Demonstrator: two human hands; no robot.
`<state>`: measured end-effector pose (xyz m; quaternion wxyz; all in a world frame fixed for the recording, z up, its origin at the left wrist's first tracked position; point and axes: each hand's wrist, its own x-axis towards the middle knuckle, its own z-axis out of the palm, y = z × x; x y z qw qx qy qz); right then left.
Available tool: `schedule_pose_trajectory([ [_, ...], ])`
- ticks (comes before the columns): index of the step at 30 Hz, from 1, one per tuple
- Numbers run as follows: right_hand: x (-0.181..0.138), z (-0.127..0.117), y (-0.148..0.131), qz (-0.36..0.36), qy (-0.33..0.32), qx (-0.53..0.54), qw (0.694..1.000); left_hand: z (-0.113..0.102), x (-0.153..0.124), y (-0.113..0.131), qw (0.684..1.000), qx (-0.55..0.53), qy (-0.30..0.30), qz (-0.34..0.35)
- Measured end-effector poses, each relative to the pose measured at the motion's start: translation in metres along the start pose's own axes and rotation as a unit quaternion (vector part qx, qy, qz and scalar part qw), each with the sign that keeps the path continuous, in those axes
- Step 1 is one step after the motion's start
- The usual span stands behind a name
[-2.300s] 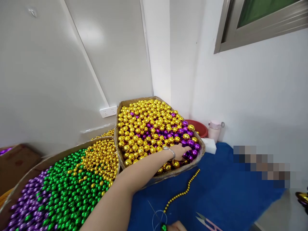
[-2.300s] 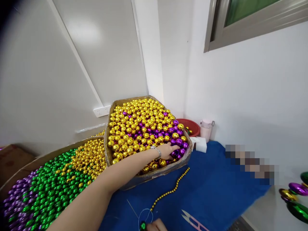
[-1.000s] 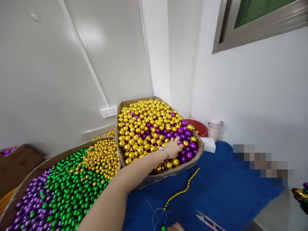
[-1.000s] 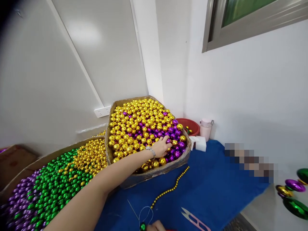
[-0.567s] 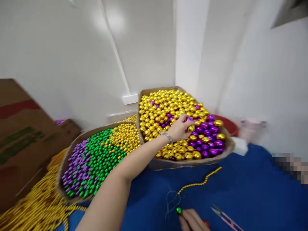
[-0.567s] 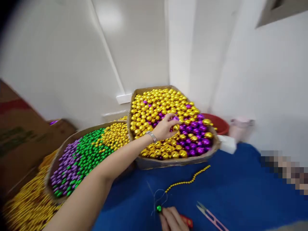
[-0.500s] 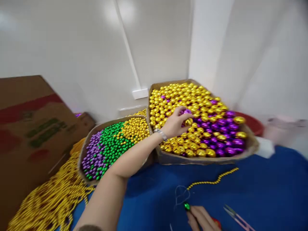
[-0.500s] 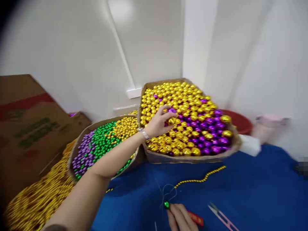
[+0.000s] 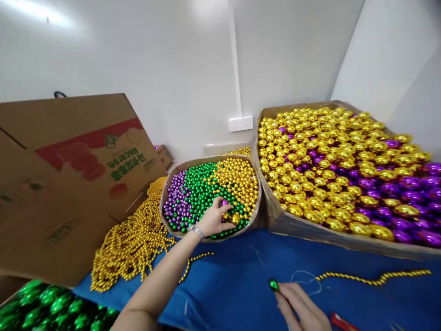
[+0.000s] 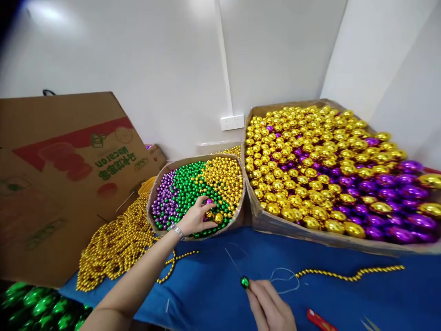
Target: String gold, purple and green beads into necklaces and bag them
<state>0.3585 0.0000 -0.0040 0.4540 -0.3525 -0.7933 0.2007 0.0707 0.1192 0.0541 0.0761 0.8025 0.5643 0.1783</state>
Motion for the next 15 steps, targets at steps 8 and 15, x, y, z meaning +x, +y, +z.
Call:
schedule_pose_trajectory([
  [8, 0.021, 0.020, -0.011, -0.005, 0.023, -0.047, 0.999, -0.013, -0.001, -0.002, 0.941, -0.275, 0.188, -0.051],
  [15, 0.033, 0.022, -0.023, -0.026, 0.032, -0.051, 0.998, -0.016, -0.036, 0.043, 0.651, -0.731, 0.146, -0.142],
])
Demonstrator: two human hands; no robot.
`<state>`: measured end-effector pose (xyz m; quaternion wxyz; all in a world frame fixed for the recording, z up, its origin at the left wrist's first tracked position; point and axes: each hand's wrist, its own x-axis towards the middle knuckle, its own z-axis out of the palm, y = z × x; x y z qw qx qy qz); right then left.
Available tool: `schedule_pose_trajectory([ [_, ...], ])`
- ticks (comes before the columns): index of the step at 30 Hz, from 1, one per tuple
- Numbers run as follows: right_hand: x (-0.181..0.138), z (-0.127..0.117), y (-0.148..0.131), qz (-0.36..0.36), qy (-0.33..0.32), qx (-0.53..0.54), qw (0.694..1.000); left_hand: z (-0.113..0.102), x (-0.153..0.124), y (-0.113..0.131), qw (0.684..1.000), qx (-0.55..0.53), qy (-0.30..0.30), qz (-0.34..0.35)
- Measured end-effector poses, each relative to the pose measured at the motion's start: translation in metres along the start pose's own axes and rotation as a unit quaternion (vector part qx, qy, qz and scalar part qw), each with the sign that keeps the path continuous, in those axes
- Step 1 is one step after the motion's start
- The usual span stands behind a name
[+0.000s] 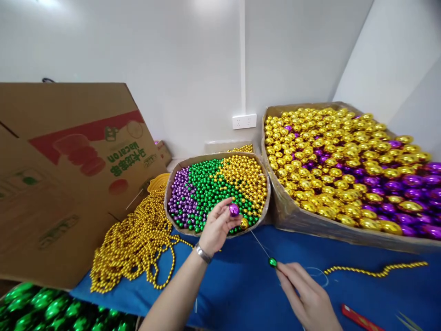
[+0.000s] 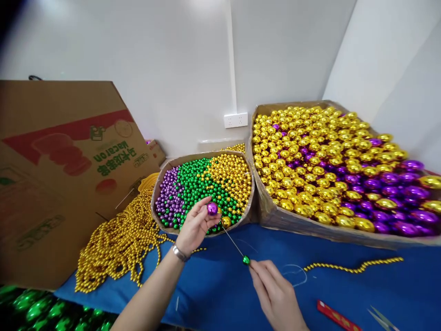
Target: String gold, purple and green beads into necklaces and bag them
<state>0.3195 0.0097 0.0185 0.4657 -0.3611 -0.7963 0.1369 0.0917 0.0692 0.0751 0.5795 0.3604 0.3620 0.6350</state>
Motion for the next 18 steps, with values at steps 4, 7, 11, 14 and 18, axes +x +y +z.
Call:
schedule_pose_trajectory([
  [4, 0.003, 0.001, -0.007, -0.014, -0.008, -0.009, 1.000, 0.006, -0.026, -0.006, 0.995, -0.090, 0.014, -0.048],
  [7, 0.002, 0.001, -0.009, -0.016, -0.020, -0.022, 0.999, 0.005, -0.035, -0.009, 0.989, -0.119, 0.021, -0.082],
  [11, -0.003, -0.002, -0.010, -0.019, -0.034, -0.033, 0.999, 0.005, -0.041, -0.012, 0.986, -0.135, 0.034, -0.096],
  [14, -0.007, -0.004, -0.012, -0.025, -0.045, -0.032, 0.998, 0.007, -0.044, -0.014, 0.987, -0.134, 0.039, -0.076],
  [18, -0.011, -0.004, -0.014, -0.017, -0.060, -0.031, 0.998, 0.011, -0.045, -0.017, 0.985, -0.148, 0.056, -0.068],
])
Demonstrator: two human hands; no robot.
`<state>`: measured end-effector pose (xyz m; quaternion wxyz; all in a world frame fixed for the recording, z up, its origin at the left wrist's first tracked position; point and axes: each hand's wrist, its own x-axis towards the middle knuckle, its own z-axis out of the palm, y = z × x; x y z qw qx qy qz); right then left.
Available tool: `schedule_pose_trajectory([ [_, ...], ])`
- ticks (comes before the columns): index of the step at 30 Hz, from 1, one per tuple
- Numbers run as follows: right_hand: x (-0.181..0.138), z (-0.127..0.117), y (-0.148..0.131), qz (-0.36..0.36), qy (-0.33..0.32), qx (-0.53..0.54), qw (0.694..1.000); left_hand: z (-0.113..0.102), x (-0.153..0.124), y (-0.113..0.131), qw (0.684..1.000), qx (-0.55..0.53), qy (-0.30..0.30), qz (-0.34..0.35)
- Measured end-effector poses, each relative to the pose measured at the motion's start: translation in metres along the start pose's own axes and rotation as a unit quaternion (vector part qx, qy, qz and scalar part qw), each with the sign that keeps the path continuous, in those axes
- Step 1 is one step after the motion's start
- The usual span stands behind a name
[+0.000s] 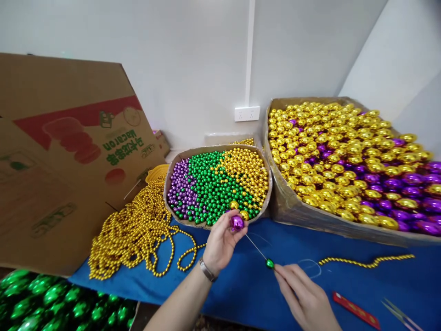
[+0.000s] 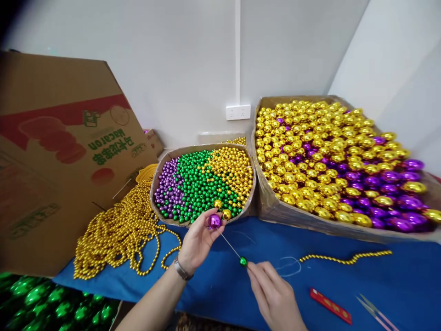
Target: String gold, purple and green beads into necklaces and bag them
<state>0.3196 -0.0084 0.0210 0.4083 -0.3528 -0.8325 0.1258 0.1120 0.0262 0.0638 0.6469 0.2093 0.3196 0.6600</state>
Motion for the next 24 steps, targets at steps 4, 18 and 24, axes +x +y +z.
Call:
schedule_pose_trajectory([
  [4, -0.005, 0.002, 0.000, 0.002, -0.009, -0.003, 1.000, 0.003, 0.001, -0.006, 1.000, -0.012, 0.020, 0.015],
  [18, -0.013, 0.000, -0.004, 0.077, -0.061, 0.016, 0.995, 0.001, 0.004, -0.016, 0.981, 0.151, 0.050, 0.115],
  [24, -0.030, 0.006, -0.003, 0.114, -0.068, 0.033, 0.991, -0.045, 0.043, 0.013, 0.723, 0.588, 0.059, 0.357],
])
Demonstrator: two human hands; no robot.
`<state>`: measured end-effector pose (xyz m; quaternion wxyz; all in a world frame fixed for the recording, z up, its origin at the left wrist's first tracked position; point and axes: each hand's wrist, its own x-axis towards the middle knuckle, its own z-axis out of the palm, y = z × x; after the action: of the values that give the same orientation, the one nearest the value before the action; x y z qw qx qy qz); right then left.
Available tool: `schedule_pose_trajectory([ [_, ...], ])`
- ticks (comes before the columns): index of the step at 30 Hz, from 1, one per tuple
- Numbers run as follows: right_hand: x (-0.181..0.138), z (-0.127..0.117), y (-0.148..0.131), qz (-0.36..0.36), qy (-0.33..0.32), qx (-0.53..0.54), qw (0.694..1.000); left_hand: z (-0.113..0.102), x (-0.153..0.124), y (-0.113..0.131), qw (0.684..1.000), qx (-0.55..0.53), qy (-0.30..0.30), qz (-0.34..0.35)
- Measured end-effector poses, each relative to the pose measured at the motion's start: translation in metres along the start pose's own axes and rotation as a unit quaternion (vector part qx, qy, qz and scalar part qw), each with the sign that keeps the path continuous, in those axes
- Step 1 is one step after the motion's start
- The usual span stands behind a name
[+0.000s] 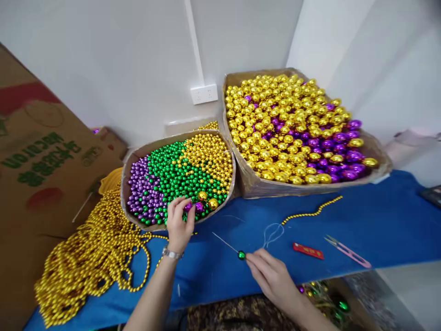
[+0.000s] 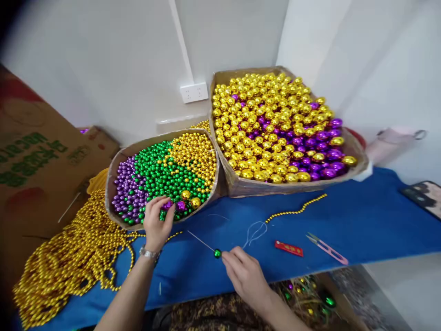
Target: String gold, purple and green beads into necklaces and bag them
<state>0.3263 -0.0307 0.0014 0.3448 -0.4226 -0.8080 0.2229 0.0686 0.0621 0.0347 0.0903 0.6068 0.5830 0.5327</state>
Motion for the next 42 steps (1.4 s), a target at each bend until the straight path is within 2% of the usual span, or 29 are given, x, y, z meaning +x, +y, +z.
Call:
schedule_pose_trajectory([
  [3, -0.004, 0.002, 0.004, -0.005, 0.037, -0.004, 0.999, -0.005, 0.014, -0.018, 0.995, 0.071, -0.060, 0.029],
  [5, -0.004, 0.002, 0.007, -0.015, 0.060, -0.006, 0.998, -0.005, 0.016, -0.019, 0.993, 0.069, -0.089, 0.023],
  [8, -0.001, 0.001, 0.011, -0.030, 0.078, -0.001, 0.997, 0.002, 0.016, -0.006, 0.991, 0.027, -0.128, 0.032],
  [13, 0.004, -0.002, 0.012, -0.039, 0.090, -0.010, 0.995, 0.017, 0.023, 0.015, 0.962, -0.031, -0.266, 0.047],
  [16, 0.007, -0.004, 0.011, -0.042, 0.098, -0.013, 0.994, 0.022, 0.030, 0.018, 0.954, -0.028, -0.294, 0.058],
  [19, 0.012, -0.006, 0.009, -0.042, 0.116, -0.010, 0.992, 0.022, 0.029, 0.024, 0.966, -0.052, -0.250, 0.045],
  [21, 0.016, -0.006, 0.008, -0.046, 0.125, -0.008, 0.991, 0.022, 0.022, 0.033, 0.971, -0.150, -0.181, -0.035],
  [22, 0.018, -0.007, 0.007, -0.051, 0.128, -0.006, 0.990, 0.022, 0.018, 0.038, 0.959, -0.225, -0.146, -0.094],
  [23, 0.019, -0.007, 0.006, -0.056, 0.129, -0.004, 0.990, 0.022, 0.013, 0.043, 0.931, -0.306, -0.119, -0.158],
  [25, 0.023, -0.007, 0.004, -0.059, 0.129, -0.001, 0.990, 0.022, 0.004, 0.053, 0.846, -0.449, -0.095, -0.271],
  [27, 0.024, -0.008, 0.002, -0.057, 0.127, 0.000, 0.990, 0.023, -0.003, 0.060, 0.776, -0.523, -0.093, -0.341],
  [28, 0.025, -0.008, 0.001, -0.056, 0.125, 0.000, 0.991, 0.023, -0.006, 0.061, 0.757, -0.536, -0.091, -0.362],
  [30, 0.025, -0.008, 0.000, -0.060, 0.123, -0.003, 0.991, 0.022, -0.011, 0.062, 0.742, -0.547, -0.076, -0.381],
  [33, 0.023, -0.006, 0.000, -0.069, 0.114, -0.012, 0.991, 0.022, -0.015, 0.062, 0.734, -0.556, -0.060, -0.386],
  [42, 0.018, 0.000, 0.004, -0.074, 0.092, -0.036, 0.992, 0.019, -0.025, 0.063, 0.745, -0.558, -0.033, -0.364],
])
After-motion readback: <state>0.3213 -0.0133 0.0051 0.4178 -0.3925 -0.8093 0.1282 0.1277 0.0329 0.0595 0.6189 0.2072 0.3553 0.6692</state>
